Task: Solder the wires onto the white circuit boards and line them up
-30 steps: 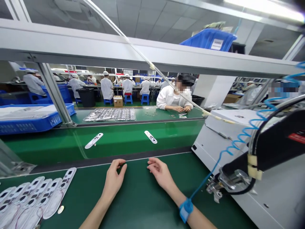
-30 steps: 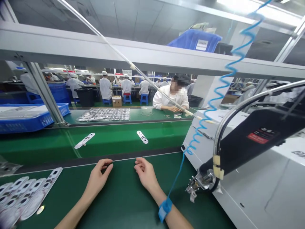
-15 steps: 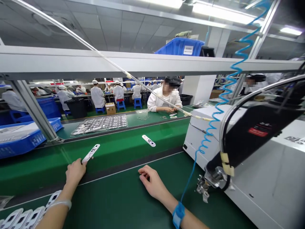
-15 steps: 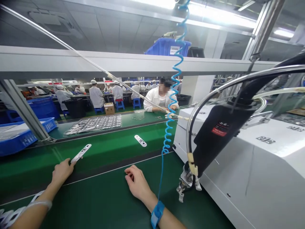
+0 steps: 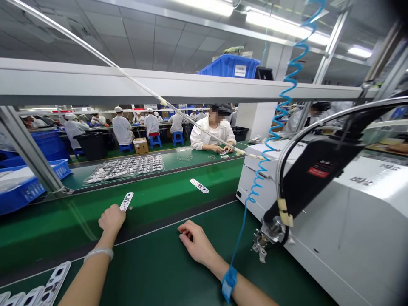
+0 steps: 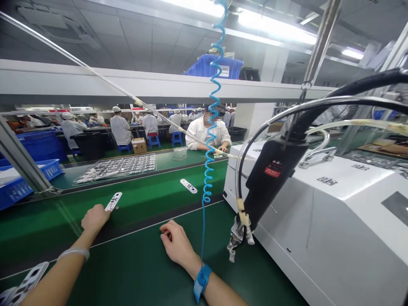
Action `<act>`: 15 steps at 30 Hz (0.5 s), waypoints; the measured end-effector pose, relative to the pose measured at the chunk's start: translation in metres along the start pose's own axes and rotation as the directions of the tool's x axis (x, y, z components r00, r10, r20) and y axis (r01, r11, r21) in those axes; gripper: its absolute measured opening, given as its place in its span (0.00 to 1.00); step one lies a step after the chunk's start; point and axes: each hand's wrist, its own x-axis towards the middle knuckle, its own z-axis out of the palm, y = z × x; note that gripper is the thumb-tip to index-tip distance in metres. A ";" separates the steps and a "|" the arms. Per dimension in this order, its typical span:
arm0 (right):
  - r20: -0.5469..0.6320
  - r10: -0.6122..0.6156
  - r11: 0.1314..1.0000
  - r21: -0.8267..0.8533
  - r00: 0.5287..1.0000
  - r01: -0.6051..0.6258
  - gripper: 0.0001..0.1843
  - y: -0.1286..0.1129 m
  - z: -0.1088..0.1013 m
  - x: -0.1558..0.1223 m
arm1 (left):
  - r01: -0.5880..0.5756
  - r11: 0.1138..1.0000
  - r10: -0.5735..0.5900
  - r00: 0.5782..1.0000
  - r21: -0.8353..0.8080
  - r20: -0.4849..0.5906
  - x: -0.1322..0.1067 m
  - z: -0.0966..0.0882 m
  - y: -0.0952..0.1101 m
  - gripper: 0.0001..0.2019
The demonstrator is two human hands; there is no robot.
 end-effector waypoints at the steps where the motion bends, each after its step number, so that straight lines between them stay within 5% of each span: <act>1: -0.003 -0.008 1.000 -0.011 1.000 0.008 0.10 0.000 0.000 0.000 | 0.036 0.999 -0.036 0.999 -0.036 0.006 0.000 0.000 0.003 0.16; 6: -0.012 -0.087 0.993 -0.083 0.996 0.086 0.10 -0.006 -0.001 -0.003 | 0.070 0.958 -0.048 0.995 -0.279 0.085 -0.010 -0.004 0.020 0.13; 11: 0.056 -0.301 0.936 -0.172 0.952 0.306 0.15 -0.050 -0.024 -0.022 | -0.022 0.814 0.171 0.964 -0.580 0.205 -0.063 -0.005 0.036 0.18; 13: 0.005 -0.485 0.847 -0.247 0.874 0.471 0.17 -0.082 -0.048 -0.038 | -0.043 0.756 0.280 0.923 -0.653 0.263 -0.095 -0.004 0.032 0.22; 15: -0.232 -0.650 0.747 -0.371 0.724 0.552 0.26 -0.114 -0.077 -0.056 | -0.056 0.702 0.428 0.830 -0.710 0.358 -0.126 -0.002 0.020 0.24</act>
